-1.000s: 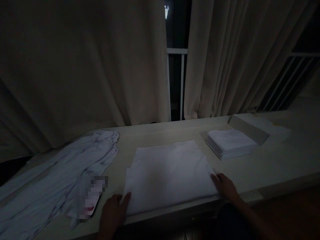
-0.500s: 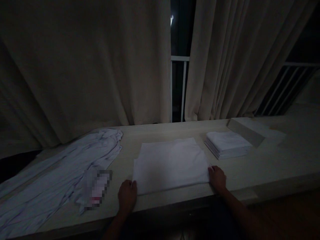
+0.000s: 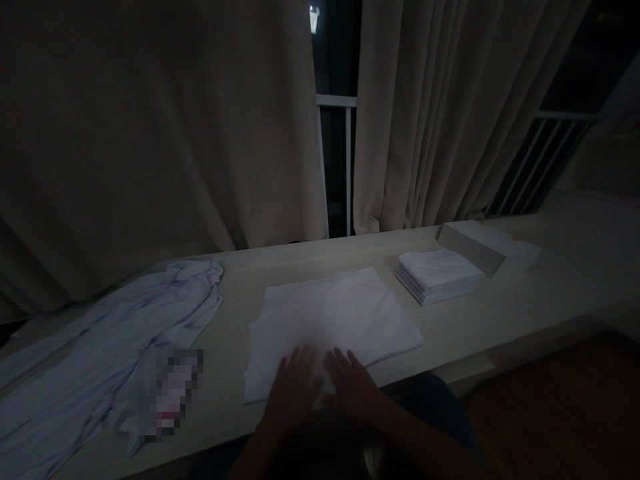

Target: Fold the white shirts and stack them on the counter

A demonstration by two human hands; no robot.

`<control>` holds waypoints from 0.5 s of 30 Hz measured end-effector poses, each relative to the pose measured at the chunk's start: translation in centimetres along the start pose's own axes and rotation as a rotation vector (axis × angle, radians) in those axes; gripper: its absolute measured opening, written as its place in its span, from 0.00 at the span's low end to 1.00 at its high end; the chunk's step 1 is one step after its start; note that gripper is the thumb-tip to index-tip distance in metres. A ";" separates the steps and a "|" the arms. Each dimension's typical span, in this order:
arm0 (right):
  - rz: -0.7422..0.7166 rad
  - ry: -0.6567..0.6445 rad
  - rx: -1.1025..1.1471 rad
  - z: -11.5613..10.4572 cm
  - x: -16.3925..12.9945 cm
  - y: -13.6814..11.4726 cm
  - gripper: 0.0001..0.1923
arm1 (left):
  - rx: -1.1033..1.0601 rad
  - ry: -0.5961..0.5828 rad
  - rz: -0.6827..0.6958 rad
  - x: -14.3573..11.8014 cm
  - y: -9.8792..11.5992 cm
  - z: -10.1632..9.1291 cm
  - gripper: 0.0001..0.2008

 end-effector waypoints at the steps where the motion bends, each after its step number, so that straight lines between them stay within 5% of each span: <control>1: 0.039 -0.022 -0.013 -0.6 -1.7 1.7 0.37 | 0.011 0.019 -0.014 -0.4 -0.6 0.1 0.30; 8: 0.502 -0.071 -0.178 -4.5 -12.4 14.9 0.42 | 0.025 0.074 -0.111 -1.5 -1.9 -0.2 0.33; 15: 0.641 0.031 -0.240 -4.5 -13.7 16.5 0.43 | 0.062 0.093 -0.127 -1.2 -1.9 -0.4 0.33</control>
Point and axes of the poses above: each hand's wrist, its own x-axis towards the middle knuckle, its own z-axis out of the palm, y = z × x, the point moved 9 cm from there along x, towards the middle knuckle, and after that the axes turned 9 degrees about -z, right-handed, at the moved point
